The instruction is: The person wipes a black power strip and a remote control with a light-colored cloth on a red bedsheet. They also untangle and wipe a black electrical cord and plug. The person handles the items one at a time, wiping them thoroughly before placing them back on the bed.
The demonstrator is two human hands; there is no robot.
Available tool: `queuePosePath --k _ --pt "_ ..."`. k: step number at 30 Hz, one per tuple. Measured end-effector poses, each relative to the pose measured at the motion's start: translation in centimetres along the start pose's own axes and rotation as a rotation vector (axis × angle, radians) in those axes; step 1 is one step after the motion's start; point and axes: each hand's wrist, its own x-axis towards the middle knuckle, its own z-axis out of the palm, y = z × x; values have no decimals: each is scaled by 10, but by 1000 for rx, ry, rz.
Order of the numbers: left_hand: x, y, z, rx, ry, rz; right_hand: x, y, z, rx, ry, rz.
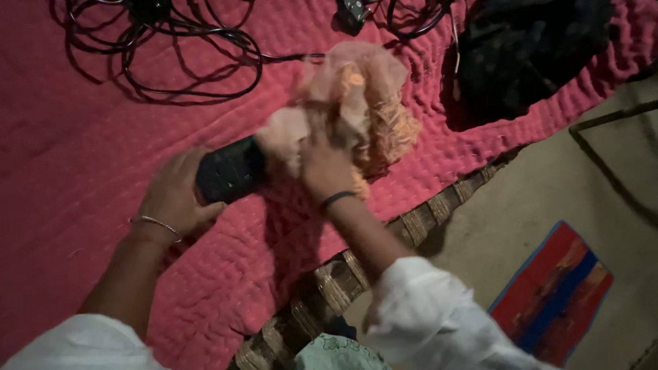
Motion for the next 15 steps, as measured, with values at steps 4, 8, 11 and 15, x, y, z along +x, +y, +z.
queuePosePath --k 4,8,11,15 --pt "10 11 42 325 140 36 -17 -74 18 -49 142 -160" --pt "18 30 74 381 169 -168 -16 -65 10 7 182 -230" --pt "15 34 70 304 143 -212 -5 -42 -1 15 95 -246" --pt "17 39 61 334 137 -165 12 -5 -33 -13 88 -194"
